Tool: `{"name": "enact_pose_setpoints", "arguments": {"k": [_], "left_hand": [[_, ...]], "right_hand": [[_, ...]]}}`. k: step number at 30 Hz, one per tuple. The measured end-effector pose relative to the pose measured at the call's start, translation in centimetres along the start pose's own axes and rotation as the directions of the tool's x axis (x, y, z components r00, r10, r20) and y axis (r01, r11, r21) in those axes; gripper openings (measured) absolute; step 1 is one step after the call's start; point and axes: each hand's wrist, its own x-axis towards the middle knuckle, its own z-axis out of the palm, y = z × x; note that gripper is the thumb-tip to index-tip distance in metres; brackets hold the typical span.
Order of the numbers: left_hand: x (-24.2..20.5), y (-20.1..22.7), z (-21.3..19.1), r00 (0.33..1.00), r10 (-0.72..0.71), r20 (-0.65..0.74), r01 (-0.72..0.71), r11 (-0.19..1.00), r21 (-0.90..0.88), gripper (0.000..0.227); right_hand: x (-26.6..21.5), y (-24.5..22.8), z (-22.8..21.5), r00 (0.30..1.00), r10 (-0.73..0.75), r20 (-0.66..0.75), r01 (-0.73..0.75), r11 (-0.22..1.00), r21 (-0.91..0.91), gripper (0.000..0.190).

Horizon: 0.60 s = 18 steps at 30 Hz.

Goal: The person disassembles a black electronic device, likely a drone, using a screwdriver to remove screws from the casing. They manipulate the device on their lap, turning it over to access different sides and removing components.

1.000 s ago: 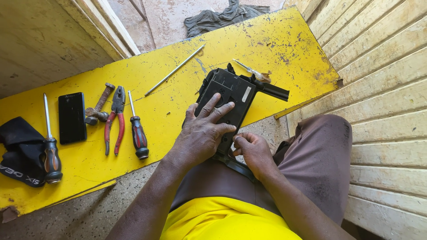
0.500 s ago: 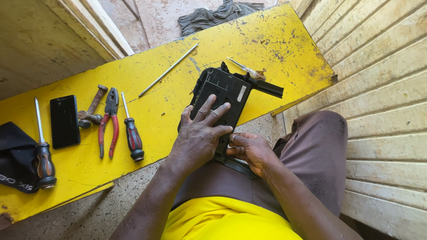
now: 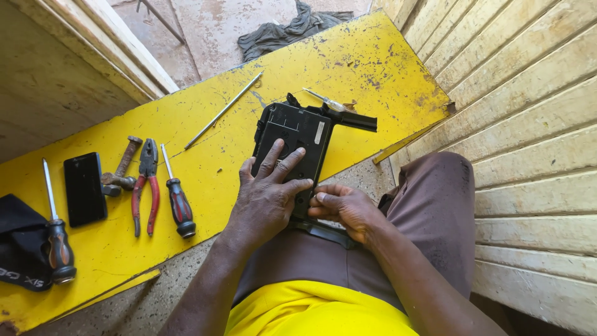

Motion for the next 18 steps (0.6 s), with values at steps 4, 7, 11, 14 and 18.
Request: {"name": "enact_pose_setpoints", "arguments": {"k": [4, 7, 11, 14, 18], "left_hand": [[0.0, 0.3, 0.3, 0.999, -0.016, -0.028, 0.016, 1.0, -0.015, 0.039], [-0.3, 0.1, 0.5, 0.996, -0.016, -0.083, 0.017, 1.0, 0.011, 0.038], [-0.4, 0.3, 0.7, 0.997, -0.04, -0.068, 0.046, 0.995, 0.093, 0.04], [0.9, -0.6, -0.6, 0.957, -0.073, 0.282, 0.005, 0.972, 0.236, 0.046], [-0.2, -0.8, 6.7, 0.979, -0.118, -0.166, 0.126, 0.991, 0.041, 0.035]], "right_hand": [[-1.3, -2.1, -0.3, 0.975, -0.197, -0.104, 0.172, 0.963, -0.208, 0.043], [-3.3, -5.0, 2.6, 0.813, -0.559, -0.16, 0.389, 0.727, -0.565, 0.026], [-6.0, -8.0, 10.6, 0.486, -0.838, 0.247, 0.755, 0.261, -0.602, 0.02], [-6.6, -7.9, 17.5, 0.534, -0.663, 0.525, 0.754, 0.092, -0.65, 0.025], [-4.1, -4.5, 25.2, 0.794, -0.118, 0.596, 0.558, -0.25, -0.792, 0.068]]}}
